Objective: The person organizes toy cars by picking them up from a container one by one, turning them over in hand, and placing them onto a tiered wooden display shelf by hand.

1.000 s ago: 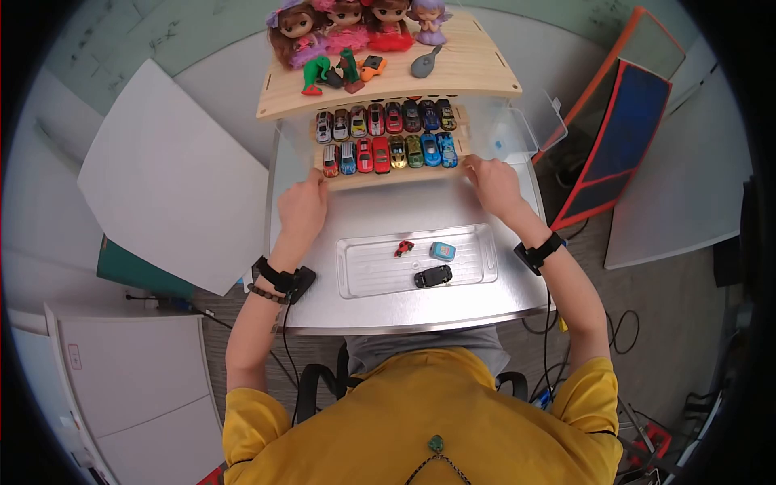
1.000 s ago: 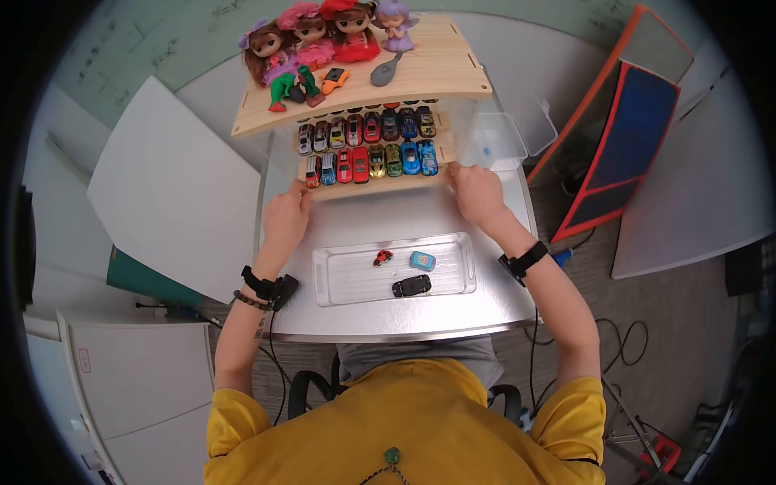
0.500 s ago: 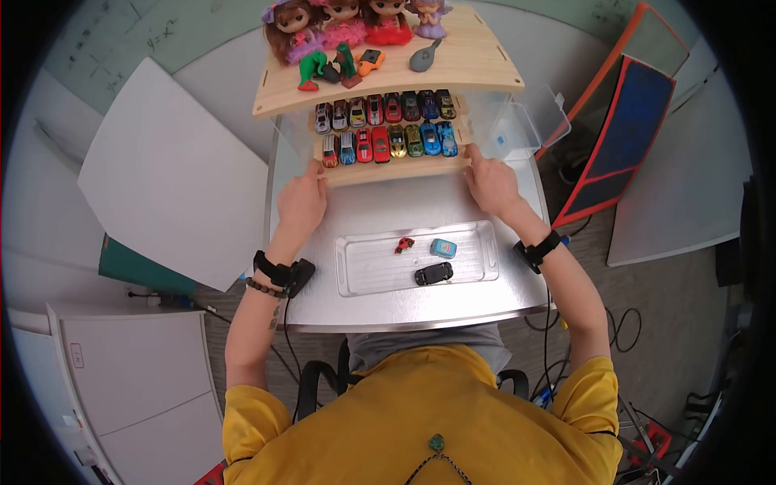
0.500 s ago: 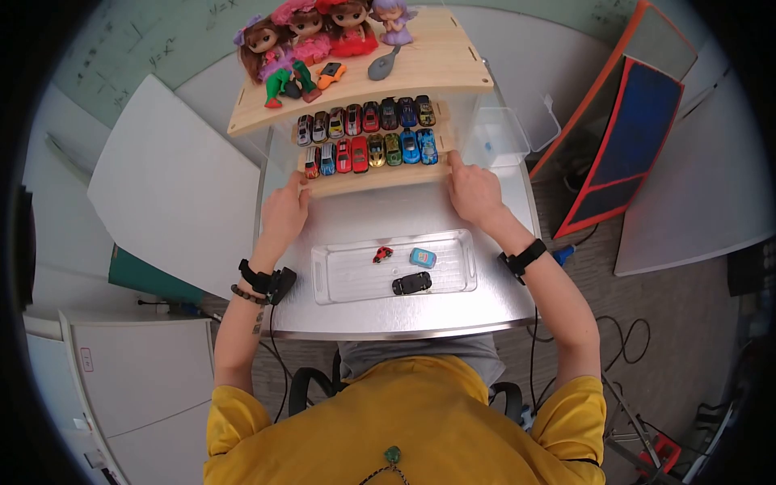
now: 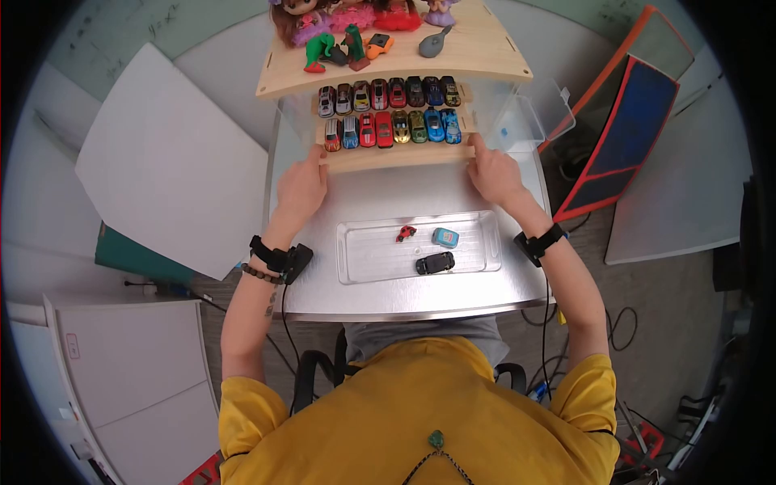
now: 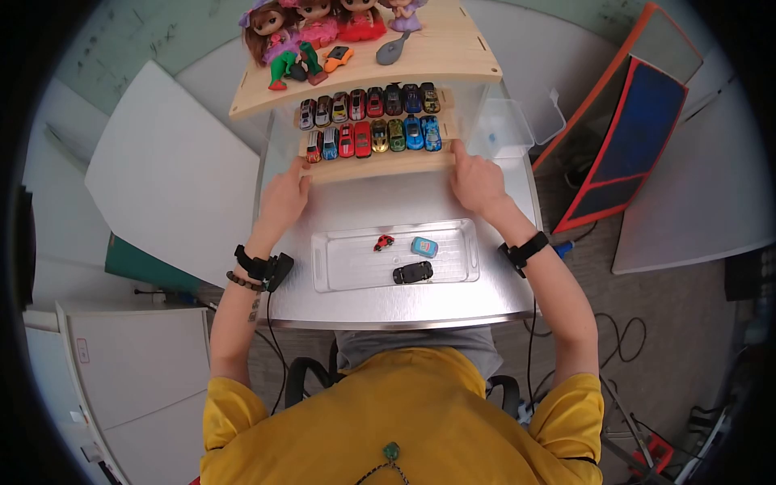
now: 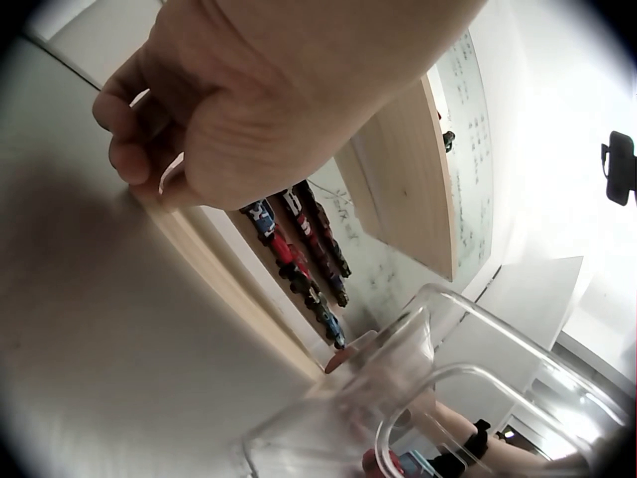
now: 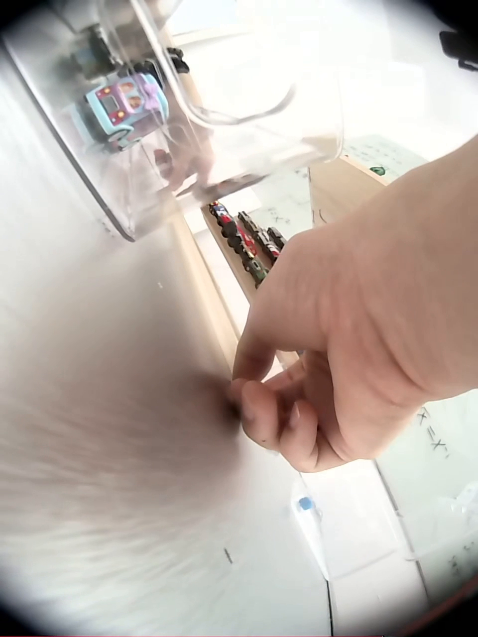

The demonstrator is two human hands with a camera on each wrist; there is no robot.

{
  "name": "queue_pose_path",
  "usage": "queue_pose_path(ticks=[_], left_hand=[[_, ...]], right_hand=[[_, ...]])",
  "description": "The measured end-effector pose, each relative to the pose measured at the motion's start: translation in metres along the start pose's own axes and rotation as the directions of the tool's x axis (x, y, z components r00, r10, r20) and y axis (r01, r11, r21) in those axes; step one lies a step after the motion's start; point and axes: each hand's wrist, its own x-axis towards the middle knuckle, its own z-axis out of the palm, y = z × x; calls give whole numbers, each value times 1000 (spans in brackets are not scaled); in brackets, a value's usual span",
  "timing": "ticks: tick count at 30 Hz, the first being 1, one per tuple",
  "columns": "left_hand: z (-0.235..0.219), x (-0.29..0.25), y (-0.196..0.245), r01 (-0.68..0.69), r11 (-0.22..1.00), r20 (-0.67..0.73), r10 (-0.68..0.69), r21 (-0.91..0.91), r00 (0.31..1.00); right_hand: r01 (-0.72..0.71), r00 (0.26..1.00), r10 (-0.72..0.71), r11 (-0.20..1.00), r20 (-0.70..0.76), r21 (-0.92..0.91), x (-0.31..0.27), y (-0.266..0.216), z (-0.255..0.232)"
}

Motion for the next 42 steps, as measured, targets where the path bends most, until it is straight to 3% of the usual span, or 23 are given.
queue_pose_path(ticks=[3,5,6,8,9,11,12,14,17,18,20,21,26,30,36,38,42], left_hand=[[-11,-11,9,-23,999,-39,24,31,999],[-28,-33,24,-136,989,-112,129,-59,985],[-38,-46,34,-129,989,-97,122,-66,988],[-57,-70,57,-216,930,-129,185,-296,974],[-62,-79,66,-205,930,-115,178,-304,977],[-63,-93,80,-338,889,-166,300,-308,939],[-57,-98,87,-333,889,-157,297,-315,942],[-45,-105,100,-381,825,-135,358,-417,924],[-29,-110,110,-389,770,-13,444,-505,896],[-27,-110,112,-385,770,-10,442,-509,897],[-26,-111,114,-266,762,172,441,-590,881],[-24,-111,114,-258,763,174,434,-592,884],[-8,-105,109,-143,784,409,459,-604,788],[-5,-103,107,-122,739,403,489,-663,774],[-11,-102,107,-105,729,353,446,-676,822],[-21,-102,109,85,665,408,347,-742,844],[-33,-104,110,33,620,315,351,-784,882]], right_hand=[[9,999,-9,1000,37,0,-11,-4,-19],[55,998,-58,995,39,85,-31,-13,-48],[50,997,-55,995,58,86,-41,-21,-66],[84,988,-119,951,102,297,-62,-40,-98],[76,986,-116,951,119,299,-73,-47,-102],[177,965,-247,861,88,477,-92,-59,-103],[168,965,-243,862,99,478,-98,-62,-98],[303,914,-387,851,121,429,-106,-66,-85],[265,914,-357,885,194,382,-108,-71,-75],[247,916,-338,899,216,361,-109,-71,-73],[198,913,-309,907,268,371,-109,-72,-73],[151,907,-281,912,313,381,-109,-73,-72],[102,895,-244,927,373,361,-110,-77,-67],[56,900,-227,906,371,419,-110,-80,-63],[-8,925,-189,857,329,516,-113,-79,-63],[-54,934,-157,826,321,562,-113,-82,-69],[-97,961,-104,741,257,664,-116,-87,-75]])
